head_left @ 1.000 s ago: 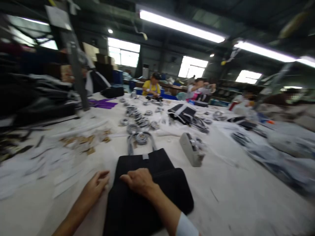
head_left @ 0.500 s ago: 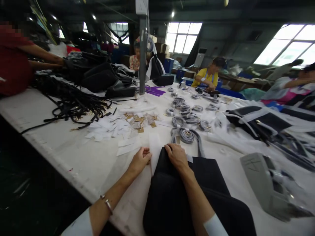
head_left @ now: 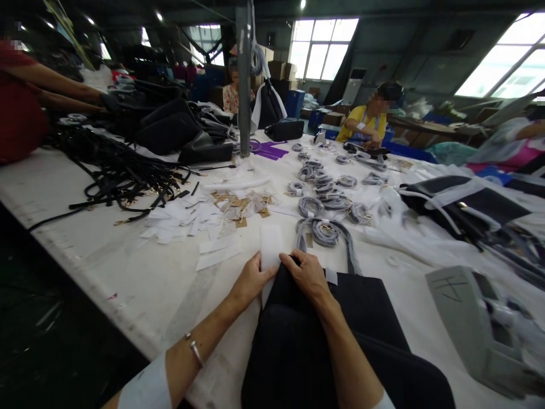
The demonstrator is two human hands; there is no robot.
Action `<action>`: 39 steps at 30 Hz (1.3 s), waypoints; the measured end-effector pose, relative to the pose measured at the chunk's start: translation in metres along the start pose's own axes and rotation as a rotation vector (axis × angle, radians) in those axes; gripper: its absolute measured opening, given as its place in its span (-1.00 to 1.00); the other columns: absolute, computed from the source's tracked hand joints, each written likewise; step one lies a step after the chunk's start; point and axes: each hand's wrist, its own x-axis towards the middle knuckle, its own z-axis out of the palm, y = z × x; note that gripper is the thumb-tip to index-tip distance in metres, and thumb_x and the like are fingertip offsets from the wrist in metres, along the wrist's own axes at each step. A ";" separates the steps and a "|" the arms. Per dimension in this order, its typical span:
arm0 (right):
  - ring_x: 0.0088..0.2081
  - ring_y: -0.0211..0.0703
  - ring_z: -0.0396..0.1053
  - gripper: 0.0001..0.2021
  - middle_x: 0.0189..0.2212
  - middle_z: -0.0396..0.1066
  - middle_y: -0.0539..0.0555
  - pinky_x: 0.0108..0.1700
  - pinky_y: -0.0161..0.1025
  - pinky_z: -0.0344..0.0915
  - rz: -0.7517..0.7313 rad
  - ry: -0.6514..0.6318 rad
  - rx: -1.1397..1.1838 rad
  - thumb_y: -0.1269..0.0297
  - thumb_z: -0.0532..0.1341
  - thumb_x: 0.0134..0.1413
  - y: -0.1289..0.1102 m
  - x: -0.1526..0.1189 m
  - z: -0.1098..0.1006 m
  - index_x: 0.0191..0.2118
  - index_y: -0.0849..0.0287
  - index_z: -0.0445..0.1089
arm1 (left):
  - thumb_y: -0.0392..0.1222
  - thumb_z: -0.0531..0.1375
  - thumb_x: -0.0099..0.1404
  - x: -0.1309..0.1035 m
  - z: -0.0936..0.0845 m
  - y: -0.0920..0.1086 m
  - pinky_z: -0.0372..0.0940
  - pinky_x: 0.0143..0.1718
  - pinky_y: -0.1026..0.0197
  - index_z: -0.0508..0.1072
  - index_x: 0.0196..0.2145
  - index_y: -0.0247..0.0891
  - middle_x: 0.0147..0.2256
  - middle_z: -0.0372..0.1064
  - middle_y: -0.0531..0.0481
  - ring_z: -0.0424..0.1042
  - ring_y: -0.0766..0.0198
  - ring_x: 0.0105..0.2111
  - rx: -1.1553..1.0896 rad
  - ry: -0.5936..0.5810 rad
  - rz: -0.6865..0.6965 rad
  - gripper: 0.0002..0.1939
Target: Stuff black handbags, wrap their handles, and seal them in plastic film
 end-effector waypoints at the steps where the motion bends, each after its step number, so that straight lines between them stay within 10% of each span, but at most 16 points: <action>1: -0.48 -0.19 0.29 -0.66 -0.60 0.35 -0.02 -0.37 -0.29 0.08 0.017 -0.006 0.003 0.03 0.10 0.16 0.000 0.000 0.001 -0.53 0.12 0.34 | -0.13 0.24 0.13 -0.001 0.000 0.000 0.33 -0.06 0.11 0.35 -0.01 -0.35 -0.14 0.49 -0.10 0.45 0.08 -0.13 0.002 0.013 -0.019 -0.53; 10: -0.40 -0.13 0.32 -0.93 -0.51 0.38 0.02 -0.33 -0.27 0.07 0.034 -0.180 -0.139 0.29 0.10 0.07 -0.002 -0.001 -0.008 -0.37 0.12 0.30 | -0.07 0.21 0.15 0.005 -0.005 -0.005 0.29 -0.03 0.07 0.35 -0.01 -0.37 -0.08 0.46 -0.20 0.43 0.03 -0.09 0.156 0.068 -0.015 -0.52; 26: -0.03 -0.04 0.34 -0.50 -0.03 0.43 0.03 0.02 -0.16 0.20 -0.012 -0.441 0.397 0.45 0.09 -0.12 0.014 0.000 -0.021 0.02 0.07 0.39 | -0.11 0.22 0.16 -0.004 0.004 0.000 0.36 -0.16 0.13 0.35 -0.02 -0.31 -0.17 0.48 -0.11 0.46 0.09 -0.19 -0.083 0.137 -0.057 -0.56; 34: -0.24 -0.10 0.37 -0.78 -0.31 0.45 -0.01 -0.19 -0.22 0.26 0.030 -0.443 0.622 0.29 0.25 -0.05 0.012 -0.007 -0.033 -0.20 0.11 0.43 | -0.11 0.14 0.20 -0.015 -0.001 0.008 0.31 -0.09 0.06 0.32 -0.04 -0.32 -0.16 0.46 -0.13 0.44 0.07 -0.16 0.212 0.282 -0.007 -0.61; 39: -0.04 -0.01 0.33 -0.82 -0.09 0.42 0.07 0.03 -0.13 0.18 -0.044 -0.394 0.672 0.24 0.34 -0.08 0.017 -0.007 -0.033 -0.31 0.13 0.42 | -0.08 0.10 0.26 -0.023 0.003 0.027 0.24 0.01 0.06 0.28 0.01 -0.31 -0.09 0.42 -0.15 0.40 0.07 -0.07 0.357 0.195 0.074 -0.60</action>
